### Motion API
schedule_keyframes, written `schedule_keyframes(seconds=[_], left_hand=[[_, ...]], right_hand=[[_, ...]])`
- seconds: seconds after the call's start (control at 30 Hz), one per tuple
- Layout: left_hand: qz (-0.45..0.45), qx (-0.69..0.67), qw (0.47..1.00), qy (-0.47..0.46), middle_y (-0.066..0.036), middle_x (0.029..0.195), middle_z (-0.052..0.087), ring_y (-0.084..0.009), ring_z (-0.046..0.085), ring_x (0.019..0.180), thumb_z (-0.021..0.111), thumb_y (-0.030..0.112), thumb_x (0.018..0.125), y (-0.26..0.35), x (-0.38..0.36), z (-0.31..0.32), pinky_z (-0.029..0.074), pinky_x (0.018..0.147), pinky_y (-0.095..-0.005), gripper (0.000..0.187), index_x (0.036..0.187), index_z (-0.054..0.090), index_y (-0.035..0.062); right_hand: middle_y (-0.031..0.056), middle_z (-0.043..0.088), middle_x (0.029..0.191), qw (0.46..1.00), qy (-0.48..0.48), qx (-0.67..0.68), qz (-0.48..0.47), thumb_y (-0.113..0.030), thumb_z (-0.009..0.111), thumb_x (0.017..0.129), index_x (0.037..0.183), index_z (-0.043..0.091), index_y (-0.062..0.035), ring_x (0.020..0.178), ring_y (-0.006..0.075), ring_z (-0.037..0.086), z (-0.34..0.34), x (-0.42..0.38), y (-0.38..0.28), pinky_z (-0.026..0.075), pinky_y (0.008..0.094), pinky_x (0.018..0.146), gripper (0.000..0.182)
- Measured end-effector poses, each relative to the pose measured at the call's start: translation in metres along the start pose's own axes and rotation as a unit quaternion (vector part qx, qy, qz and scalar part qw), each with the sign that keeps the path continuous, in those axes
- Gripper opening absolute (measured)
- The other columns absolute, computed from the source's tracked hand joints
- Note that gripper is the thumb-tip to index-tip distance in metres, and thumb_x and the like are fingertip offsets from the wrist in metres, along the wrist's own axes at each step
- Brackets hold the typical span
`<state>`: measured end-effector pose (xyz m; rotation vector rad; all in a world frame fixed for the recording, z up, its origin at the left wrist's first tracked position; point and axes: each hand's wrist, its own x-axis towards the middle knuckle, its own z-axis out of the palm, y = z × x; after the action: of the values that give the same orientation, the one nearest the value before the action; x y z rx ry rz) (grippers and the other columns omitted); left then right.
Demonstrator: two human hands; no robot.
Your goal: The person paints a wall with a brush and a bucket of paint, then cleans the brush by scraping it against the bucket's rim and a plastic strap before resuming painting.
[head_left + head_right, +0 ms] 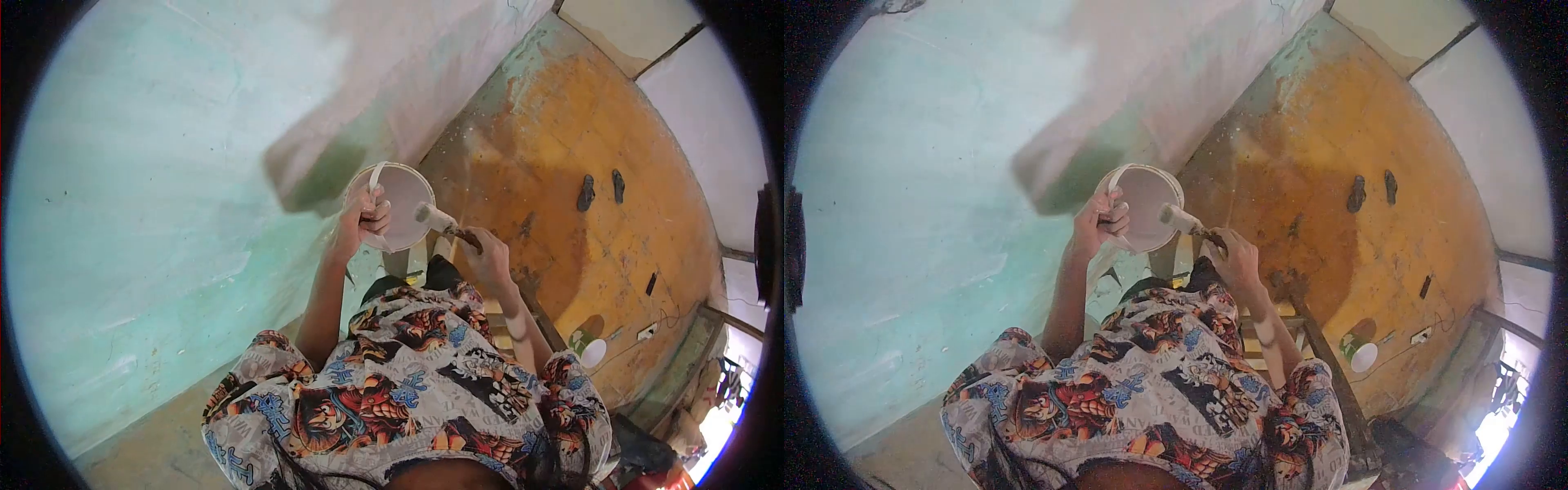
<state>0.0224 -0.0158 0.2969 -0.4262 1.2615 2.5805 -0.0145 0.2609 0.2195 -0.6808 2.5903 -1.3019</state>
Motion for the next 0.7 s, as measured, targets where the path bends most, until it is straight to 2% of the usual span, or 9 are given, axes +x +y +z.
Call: schedule_keyframes(seconds=[0.2,0.3,0.43,0.53,0.63,0.7], left_hand=[[0.005,0.017,1.0,0.009,0.005,0.06,0.022,-0.0075,0.02,0.05,0.048,0.025,0.078,-0.002,0.003,-0.003,0.018,0.05,-0.0246,0.017,0.086,0.037,0.0147],[0.001,0.018,1.0,0.0,0.005,0.06,0.022,-0.0075,0.02,0.05,0.048,0.024,0.077,-0.003,0.01,0.001,0.018,0.05,-0.0245,0.017,0.086,0.038,0.0145],[-0.013,0.025,1.0,-0.003,0.005,0.061,0.023,-0.0074,0.02,0.051,0.05,0.023,0.075,-0.004,0.014,0.005,0.019,0.05,-0.0242,0.017,0.085,0.038,0.0144],[-0.019,0.027,0.999,0.001,0.005,0.059,0.025,-0.0063,0.022,0.047,0.05,0.023,0.076,-0.011,0.017,0.004,0.021,0.047,-0.0238,0.02,0.085,0.034,0.013],[-0.044,0.028,0.997,0.048,0.004,0.06,0.026,-0.0068,0.024,0.048,0.05,0.023,0.076,-0.01,0.019,0.01,0.022,0.047,-0.024,0.021,0.084,0.033,0.0132],[-0.074,0.034,0.996,0.038,0.004,0.06,0.026,-0.007,0.025,0.049,0.05,0.023,0.076,-0.011,0.029,0.007,0.023,0.048,-0.024,0.021,0.084,0.033,0.0133]], right_hand=[[0.0133,0.067,0.084,0.993,-0.017,0.055,0.105,-0.019,0.067,0.08,0.092,0.064,-0.0017,0.076,0.0278,0.066,-0.006,0.004,-0.004,0.051,0.0337,0.066,0.022],[0.014,0.067,0.084,0.995,0.005,0.062,0.081,-0.018,0.067,0.081,0.092,0.065,-0.0008,0.075,0.0263,0.067,-0.01,0.008,0.004,0.051,0.0325,0.065,0.021],[0.0146,0.067,0.084,0.988,0.042,0.115,0.089,-0.015,0.066,0.081,0.092,0.065,-0.0005,0.075,0.0255,0.067,-0.013,0.006,0.002,0.051,0.0318,0.066,0.018],[0.015,0.067,0.085,0.988,0.064,0.099,0.102,-0.014,0.067,0.081,0.092,0.065,-0.0004,0.074,0.0245,0.067,-0.009,0.003,0.01,0.051,0.0311,0.065,0.017],[0.0153,0.066,0.083,0.98,0.106,0.106,0.131,-0.013,0.068,0.08,0.09,0.065,0.0001,0.072,0.0239,0.067,-0.006,0.006,0.011,0.05,0.0309,0.064,0.017],[0.015,0.066,0.082,0.97,0.12,0.106,0.183,-0.014,0.069,0.08,0.089,0.064,0.0006,0.071,0.023,0.066,-0.01,0.012,0.006,0.05,0.0303,0.064,0.018]])
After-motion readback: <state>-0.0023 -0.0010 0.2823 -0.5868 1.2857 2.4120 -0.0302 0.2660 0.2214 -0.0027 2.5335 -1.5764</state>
